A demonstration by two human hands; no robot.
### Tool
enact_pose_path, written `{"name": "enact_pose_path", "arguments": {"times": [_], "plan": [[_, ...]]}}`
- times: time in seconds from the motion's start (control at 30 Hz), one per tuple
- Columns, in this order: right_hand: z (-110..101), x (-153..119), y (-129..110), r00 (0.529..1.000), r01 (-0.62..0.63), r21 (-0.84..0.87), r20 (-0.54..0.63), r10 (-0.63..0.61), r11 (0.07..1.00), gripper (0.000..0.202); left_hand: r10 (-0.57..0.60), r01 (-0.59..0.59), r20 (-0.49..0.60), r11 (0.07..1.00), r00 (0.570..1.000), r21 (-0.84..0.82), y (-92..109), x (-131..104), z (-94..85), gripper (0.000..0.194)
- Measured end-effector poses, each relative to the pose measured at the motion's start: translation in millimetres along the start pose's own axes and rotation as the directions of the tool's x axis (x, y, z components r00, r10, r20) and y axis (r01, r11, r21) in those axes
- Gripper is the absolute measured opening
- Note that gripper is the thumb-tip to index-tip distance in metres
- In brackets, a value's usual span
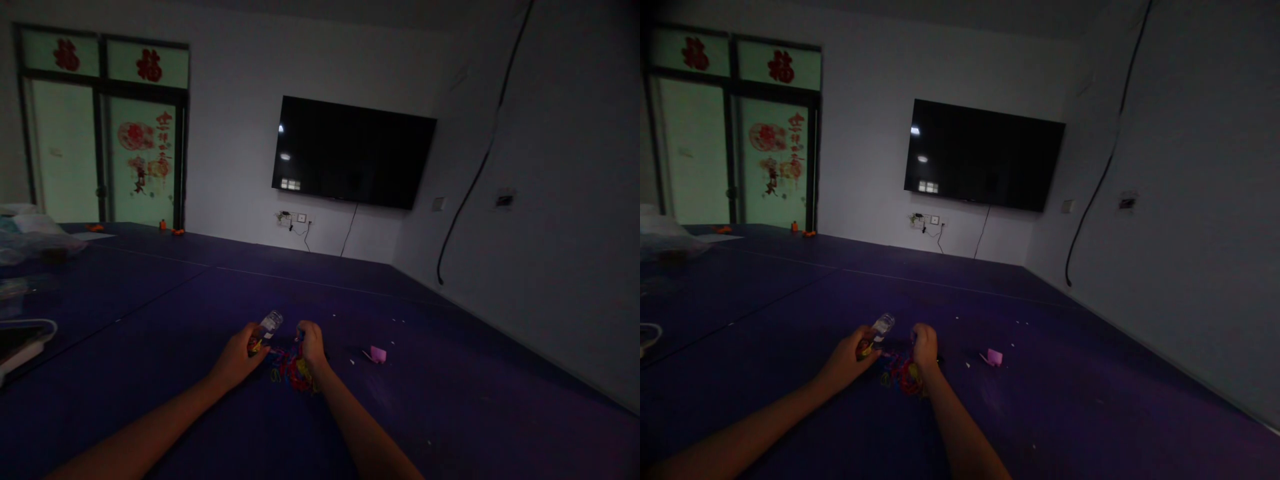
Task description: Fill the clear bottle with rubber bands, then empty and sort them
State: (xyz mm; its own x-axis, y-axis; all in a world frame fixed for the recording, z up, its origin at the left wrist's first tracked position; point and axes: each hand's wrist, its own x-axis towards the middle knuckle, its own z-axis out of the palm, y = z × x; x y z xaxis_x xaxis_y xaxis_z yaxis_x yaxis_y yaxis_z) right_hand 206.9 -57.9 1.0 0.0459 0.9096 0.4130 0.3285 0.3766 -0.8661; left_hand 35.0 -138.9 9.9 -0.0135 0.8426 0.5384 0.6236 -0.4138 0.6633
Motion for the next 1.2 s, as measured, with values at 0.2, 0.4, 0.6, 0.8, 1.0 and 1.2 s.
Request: {"name": "enact_pose_path", "arguments": {"times": [0.2, 0.4, 0.6, 0.8, 1.0, 1.2], "plan": [[1, 6, -4, 0.991, -0.103, 0.333, -0.046, 0.125, 0.937, 0.043, -0.003, 0.001, 0.04, 0.999, 0.999, 0.046, -6, 1, 1.5, 0.034], [4, 8, 0, 0.962, -0.184, 0.637, -0.041, 0.271, 0.748, 0.044, -0.001, -0.003, 0.046, 0.996, 0.999, 0.091, -7, -1, 2.8, 0.037], [5, 23, -16, 0.874, -0.241, 0.857, -0.013, 0.485, 0.456, 0.038, 0.011, -0.027, 0.108, 0.989, 0.994, 0.144, 1, -1, -0.1, 0.033], [6, 50, -42, 0.868, -0.261, 0.896, 0.055, 0.494, 0.358, 0.037, 0.01, -0.032, 0.14, 0.988, 0.99, 0.152, 4, 0, -1.8, 0.027], [24, 45, -49, 0.873, -0.328, 0.9, 0.172, 0.456, 0.288, 0.043, 0.016, -0.041, 0.152, 0.987, 0.988, 0.158, 6, 0, -2.4, 0.021], [31, 39, -52, 0.876, -0.33, 0.901, 0.18, 0.448, 0.283, 0.04, 0.032, -0.055, 0.163, 0.989, 0.986, 0.138, 8, -1, -3.7, 0.022]]}}
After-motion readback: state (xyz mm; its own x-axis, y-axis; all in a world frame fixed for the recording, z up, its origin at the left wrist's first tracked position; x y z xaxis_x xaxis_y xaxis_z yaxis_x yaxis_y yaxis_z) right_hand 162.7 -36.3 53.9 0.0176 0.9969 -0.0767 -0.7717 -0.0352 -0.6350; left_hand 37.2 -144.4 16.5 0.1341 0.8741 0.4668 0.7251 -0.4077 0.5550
